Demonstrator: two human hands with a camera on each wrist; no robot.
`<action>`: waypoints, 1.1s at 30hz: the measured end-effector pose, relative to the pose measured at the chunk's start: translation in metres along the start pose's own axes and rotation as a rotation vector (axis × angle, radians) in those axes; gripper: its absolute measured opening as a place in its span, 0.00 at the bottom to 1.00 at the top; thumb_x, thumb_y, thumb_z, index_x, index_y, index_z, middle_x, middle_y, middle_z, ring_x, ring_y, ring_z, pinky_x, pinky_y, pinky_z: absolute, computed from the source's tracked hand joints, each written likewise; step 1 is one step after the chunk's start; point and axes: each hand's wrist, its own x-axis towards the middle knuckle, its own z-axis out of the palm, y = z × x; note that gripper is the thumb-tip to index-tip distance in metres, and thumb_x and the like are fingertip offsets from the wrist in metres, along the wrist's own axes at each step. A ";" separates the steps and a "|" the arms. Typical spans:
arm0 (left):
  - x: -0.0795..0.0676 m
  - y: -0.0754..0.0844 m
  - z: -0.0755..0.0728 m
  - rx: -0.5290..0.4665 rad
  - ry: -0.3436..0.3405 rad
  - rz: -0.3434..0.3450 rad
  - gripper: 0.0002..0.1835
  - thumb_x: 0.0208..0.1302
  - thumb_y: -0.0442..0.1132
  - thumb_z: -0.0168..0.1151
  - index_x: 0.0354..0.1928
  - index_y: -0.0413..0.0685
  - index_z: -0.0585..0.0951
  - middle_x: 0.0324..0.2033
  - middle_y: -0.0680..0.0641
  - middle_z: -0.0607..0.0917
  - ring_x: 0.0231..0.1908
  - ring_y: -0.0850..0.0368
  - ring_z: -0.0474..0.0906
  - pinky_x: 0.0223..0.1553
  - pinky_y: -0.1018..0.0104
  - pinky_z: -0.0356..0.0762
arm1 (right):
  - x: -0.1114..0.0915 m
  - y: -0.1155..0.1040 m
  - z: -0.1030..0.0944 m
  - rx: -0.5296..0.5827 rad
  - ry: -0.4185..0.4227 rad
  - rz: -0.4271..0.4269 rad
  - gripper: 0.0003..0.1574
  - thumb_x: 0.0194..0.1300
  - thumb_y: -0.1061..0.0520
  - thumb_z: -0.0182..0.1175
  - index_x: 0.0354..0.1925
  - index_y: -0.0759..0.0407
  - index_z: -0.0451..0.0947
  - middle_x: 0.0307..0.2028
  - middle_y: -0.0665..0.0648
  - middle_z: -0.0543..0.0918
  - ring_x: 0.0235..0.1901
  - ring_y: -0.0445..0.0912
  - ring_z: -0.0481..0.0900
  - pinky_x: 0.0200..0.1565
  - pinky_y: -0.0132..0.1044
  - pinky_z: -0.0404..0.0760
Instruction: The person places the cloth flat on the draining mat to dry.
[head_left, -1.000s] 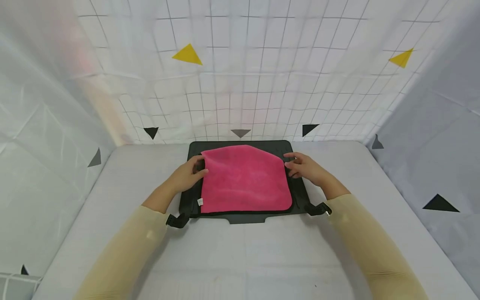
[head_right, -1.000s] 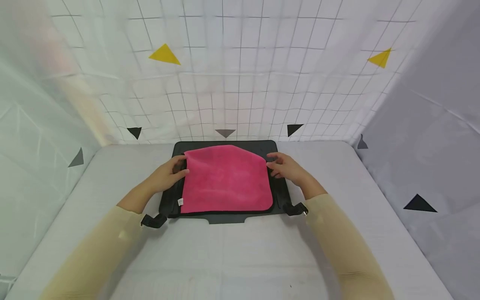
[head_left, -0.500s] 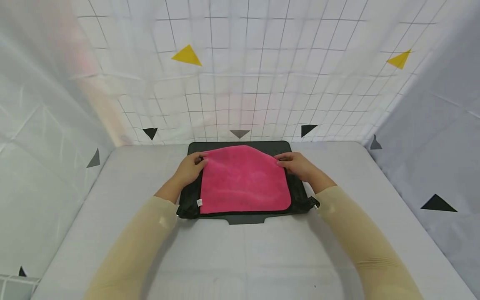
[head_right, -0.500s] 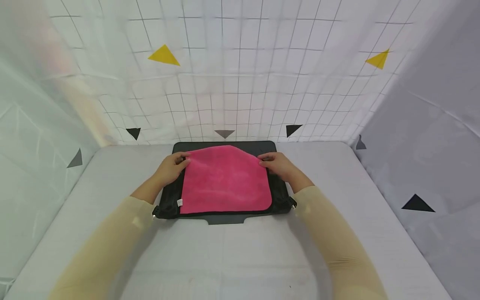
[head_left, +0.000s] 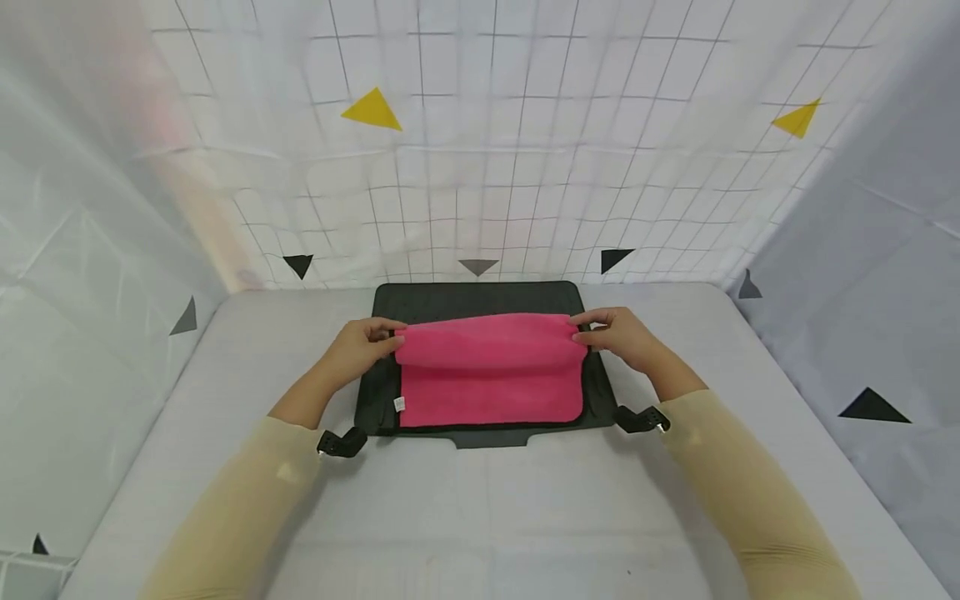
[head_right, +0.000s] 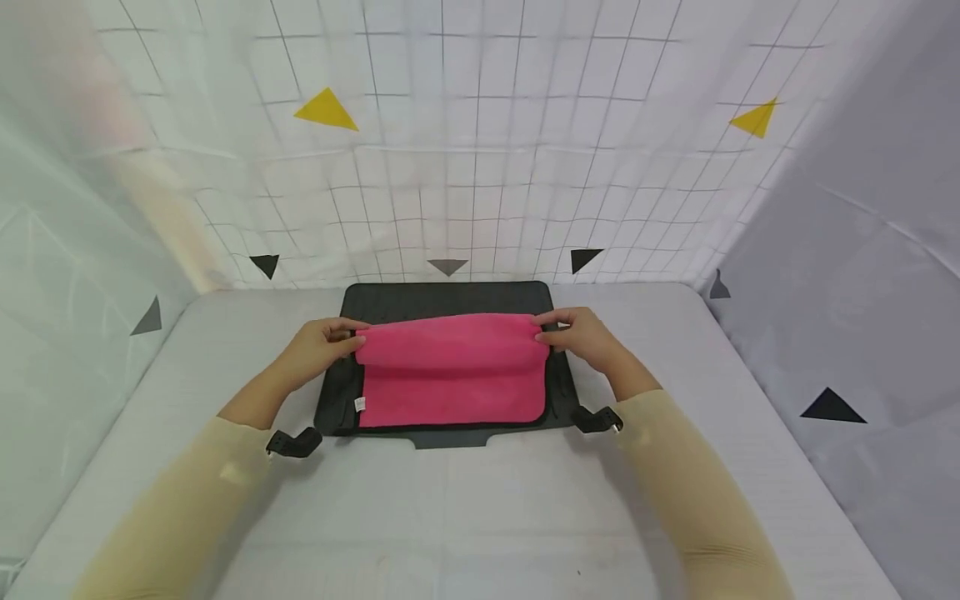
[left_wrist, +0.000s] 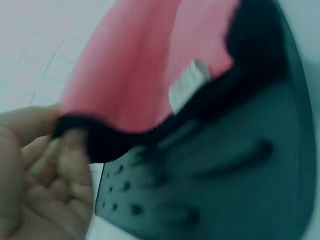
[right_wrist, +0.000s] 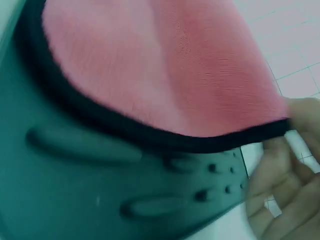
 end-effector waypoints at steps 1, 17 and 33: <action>-0.001 -0.002 -0.001 0.011 -0.048 -0.012 0.20 0.71 0.46 0.63 0.60 0.47 0.81 0.49 0.43 0.84 0.47 0.48 0.80 0.48 0.54 0.80 | -0.002 0.001 -0.001 -0.017 -0.043 0.017 0.28 0.63 0.53 0.71 0.60 0.59 0.80 0.50 0.58 0.83 0.39 0.47 0.82 0.47 0.38 0.80; 0.011 -0.006 0.009 -0.031 -0.092 -0.086 0.25 0.76 0.46 0.56 0.68 0.41 0.72 0.52 0.36 0.82 0.39 0.49 0.81 0.47 0.56 0.83 | 0.016 -0.006 0.002 0.004 -0.184 0.089 0.34 0.74 0.51 0.58 0.72 0.59 0.63 0.54 0.65 0.74 0.43 0.51 0.76 0.51 0.45 0.80; 0.012 0.004 0.012 0.059 0.144 0.040 0.21 0.72 0.41 0.61 0.65 0.48 0.78 0.44 0.42 0.83 0.40 0.49 0.77 0.40 0.59 0.76 | 0.020 -0.008 0.000 -0.029 -0.007 -0.014 0.29 0.70 0.55 0.64 0.67 0.57 0.73 0.62 0.63 0.73 0.51 0.50 0.78 0.48 0.39 0.82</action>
